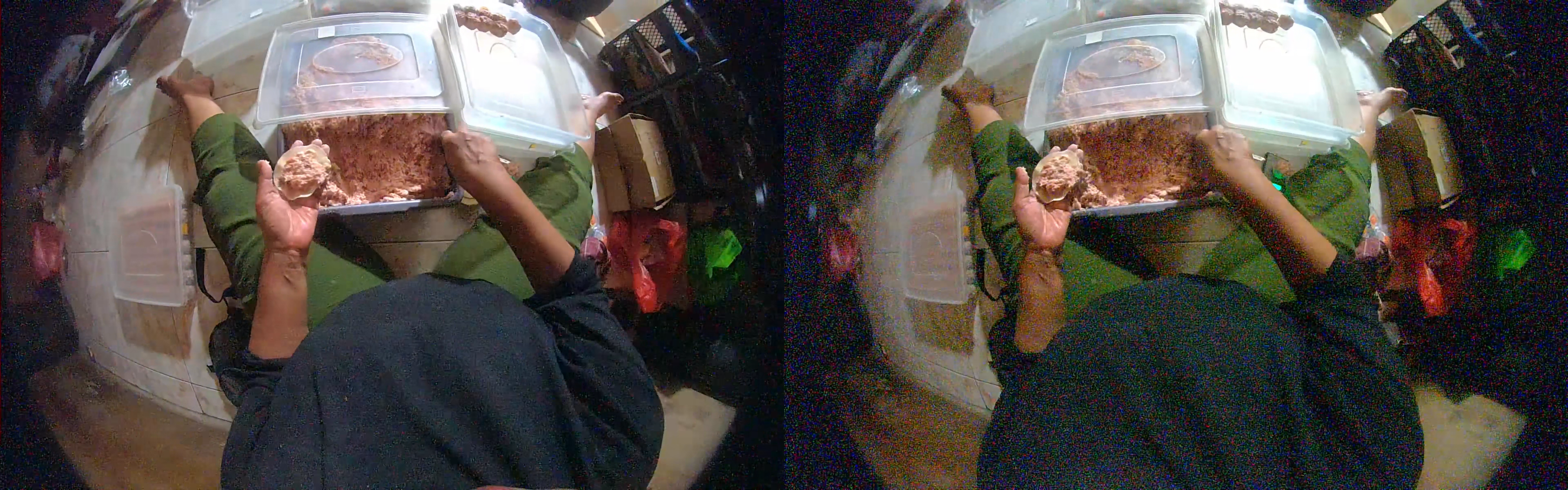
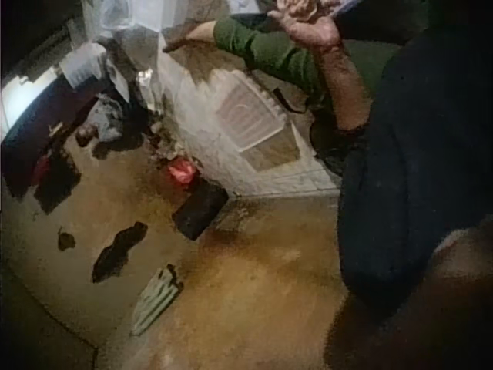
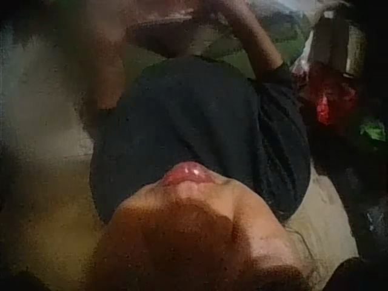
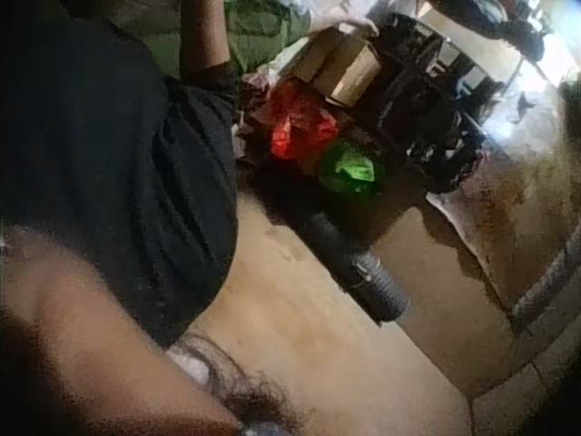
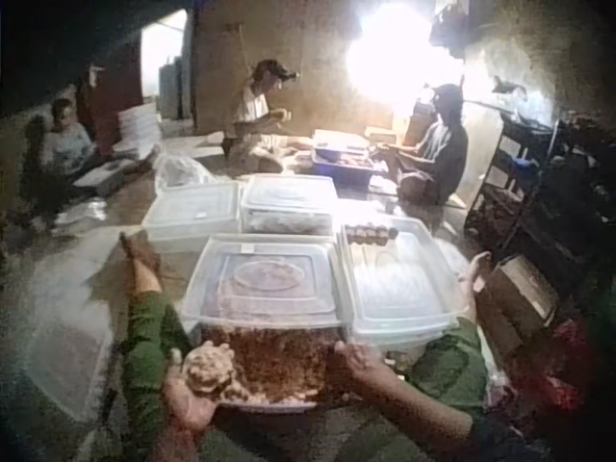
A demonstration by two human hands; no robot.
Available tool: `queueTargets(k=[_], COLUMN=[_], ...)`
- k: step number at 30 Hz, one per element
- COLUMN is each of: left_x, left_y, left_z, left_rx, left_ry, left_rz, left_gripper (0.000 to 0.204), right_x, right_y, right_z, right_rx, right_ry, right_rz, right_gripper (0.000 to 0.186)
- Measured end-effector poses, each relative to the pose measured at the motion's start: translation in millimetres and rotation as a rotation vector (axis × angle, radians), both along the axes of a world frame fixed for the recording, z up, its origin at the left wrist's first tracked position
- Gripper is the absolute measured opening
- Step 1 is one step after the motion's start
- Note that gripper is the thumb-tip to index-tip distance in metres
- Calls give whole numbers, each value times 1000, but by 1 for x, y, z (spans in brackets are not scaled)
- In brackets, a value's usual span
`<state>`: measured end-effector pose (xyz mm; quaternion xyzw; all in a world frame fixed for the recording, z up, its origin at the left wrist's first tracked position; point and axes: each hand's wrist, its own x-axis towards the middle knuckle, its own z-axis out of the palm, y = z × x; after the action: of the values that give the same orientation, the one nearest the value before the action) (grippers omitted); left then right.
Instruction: The person scoops ground meat from a container with a fork and shapes it into balls by hand, then places them onto the lid of another container.
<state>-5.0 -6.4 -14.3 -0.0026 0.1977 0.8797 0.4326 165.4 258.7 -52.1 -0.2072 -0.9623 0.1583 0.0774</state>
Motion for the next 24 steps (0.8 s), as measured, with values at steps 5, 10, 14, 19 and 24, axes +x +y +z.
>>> queueTargets(k=[5,10,14,19,24], left_x=[-1,14,34,48,59], left_y=[-1,9,17,23,29], left_z=[-15,-7,7,22,25], left_rx=[147,-35,60,40,-47], left_ry=[34,-67,-110,-112,170], left_rz=[-223,-29,-149,-197,-186], left_gripper=[59,58,63,74,48], right_x=[-11,7,16,-1,-2], right_y=[-23,-17,-26,-74,-93], right_z=[60,85,71,94,76], right_rx=[108,-776,-1201,-749,-122], right_ry=[-615,-272,11,338,398], right_rz=[96,216,238,367,391], right_gripper=[30,16,21,24,25])
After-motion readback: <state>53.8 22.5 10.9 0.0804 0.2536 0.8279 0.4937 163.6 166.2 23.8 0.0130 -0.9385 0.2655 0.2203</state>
